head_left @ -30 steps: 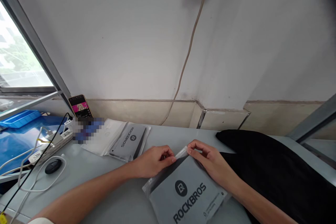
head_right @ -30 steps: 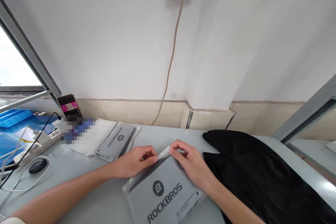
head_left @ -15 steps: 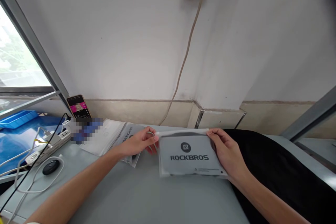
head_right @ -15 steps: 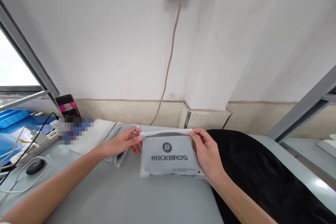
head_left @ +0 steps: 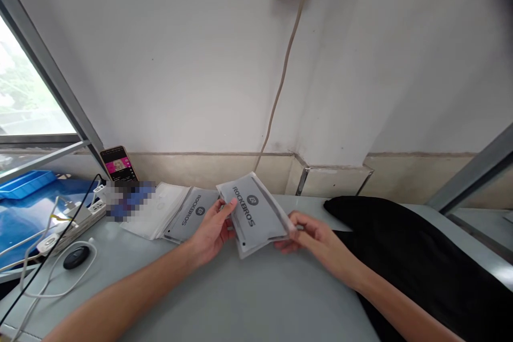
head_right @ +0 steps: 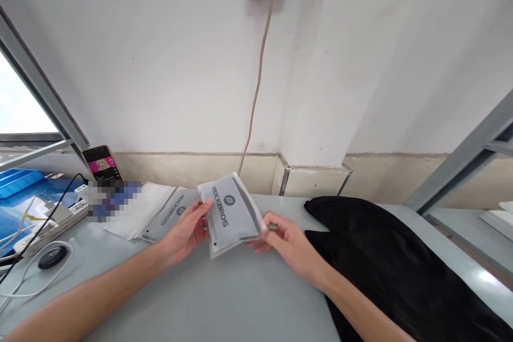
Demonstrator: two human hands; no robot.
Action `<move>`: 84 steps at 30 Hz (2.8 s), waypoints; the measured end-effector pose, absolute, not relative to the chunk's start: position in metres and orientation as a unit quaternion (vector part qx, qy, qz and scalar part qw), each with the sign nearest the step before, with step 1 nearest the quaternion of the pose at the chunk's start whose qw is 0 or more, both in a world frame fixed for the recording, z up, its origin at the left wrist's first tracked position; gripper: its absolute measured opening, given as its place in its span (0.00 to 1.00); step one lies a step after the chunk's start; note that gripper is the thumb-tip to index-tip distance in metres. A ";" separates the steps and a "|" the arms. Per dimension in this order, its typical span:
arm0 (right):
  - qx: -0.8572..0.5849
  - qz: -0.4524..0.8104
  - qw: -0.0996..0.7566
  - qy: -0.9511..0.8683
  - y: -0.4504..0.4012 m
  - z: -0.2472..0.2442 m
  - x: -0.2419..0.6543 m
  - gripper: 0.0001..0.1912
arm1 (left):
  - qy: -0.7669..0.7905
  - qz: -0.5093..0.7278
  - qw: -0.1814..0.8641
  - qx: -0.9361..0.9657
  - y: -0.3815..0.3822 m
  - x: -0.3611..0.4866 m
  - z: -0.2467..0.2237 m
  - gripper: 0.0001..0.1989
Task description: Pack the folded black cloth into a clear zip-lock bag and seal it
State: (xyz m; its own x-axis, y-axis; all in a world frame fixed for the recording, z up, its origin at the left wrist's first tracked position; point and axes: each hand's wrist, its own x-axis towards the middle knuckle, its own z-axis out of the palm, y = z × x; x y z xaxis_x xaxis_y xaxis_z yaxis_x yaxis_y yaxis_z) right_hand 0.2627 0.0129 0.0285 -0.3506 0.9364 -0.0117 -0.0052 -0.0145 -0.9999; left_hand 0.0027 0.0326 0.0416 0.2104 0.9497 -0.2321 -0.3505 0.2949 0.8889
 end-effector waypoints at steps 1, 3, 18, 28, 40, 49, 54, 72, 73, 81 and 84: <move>-0.388 0.613 0.355 -0.590 0.011 0.029 0.261 0.22 | 0.428 0.472 0.678 0.367 0.033 0.002 0.039 0.20; -0.373 0.651 0.314 -0.582 0.007 0.028 0.257 0.26 | 0.427 0.455 0.669 0.404 0.032 0.002 0.036 0.26; -0.435 0.641 0.398 -0.491 0.000 0.020 0.244 0.24 | 0.416 0.355 0.639 0.541 0.011 0.016 0.028 0.27; -0.482 0.607 0.432 -0.461 0.005 0.010 0.243 0.29 | 0.404 0.327 0.554 0.650 0.009 0.007 0.040 0.28; -0.462 0.630 0.425 -0.457 0.010 0.010 0.247 0.30 | 0.521 0.361 0.385 0.670 0.050 -0.088 0.091 0.32; -0.469 0.628 0.433 -0.446 0.015 0.002 0.249 0.32 | 0.649 0.230 0.042 0.724 0.062 -0.127 0.039 0.35; -0.470 0.626 0.428 -0.452 0.014 0.000 0.249 0.30 | 0.604 0.155 0.035 0.781 0.051 -0.096 0.053 0.32; -0.470 0.636 0.405 -0.459 0.011 0.008 0.247 0.30 | 0.520 0.105 0.088 0.843 0.055 -0.111 0.031 0.33; -0.470 0.638 0.406 -0.455 0.010 0.010 0.247 0.30 | 0.524 0.116 0.083 0.839 0.055 -0.109 0.027 0.33; -0.462 0.645 0.404 -0.456 0.012 0.007 0.248 0.28 | 0.543 0.169 0.047 0.821 0.054 -0.096 0.004 0.32; -0.461 0.642 0.403 -0.461 0.013 0.002 0.249 0.27 | 0.550 0.156 0.058 0.819 0.055 -0.095 0.008 0.33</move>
State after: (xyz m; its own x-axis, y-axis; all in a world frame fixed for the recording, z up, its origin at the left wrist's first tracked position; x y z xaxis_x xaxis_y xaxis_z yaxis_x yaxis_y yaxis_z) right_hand 0.2488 0.0129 0.0025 -0.2508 0.9426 -0.2205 -0.0924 -0.2501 -0.9638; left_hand -0.0955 0.0546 0.0077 0.3469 0.9179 0.1926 0.8817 -0.3892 0.2666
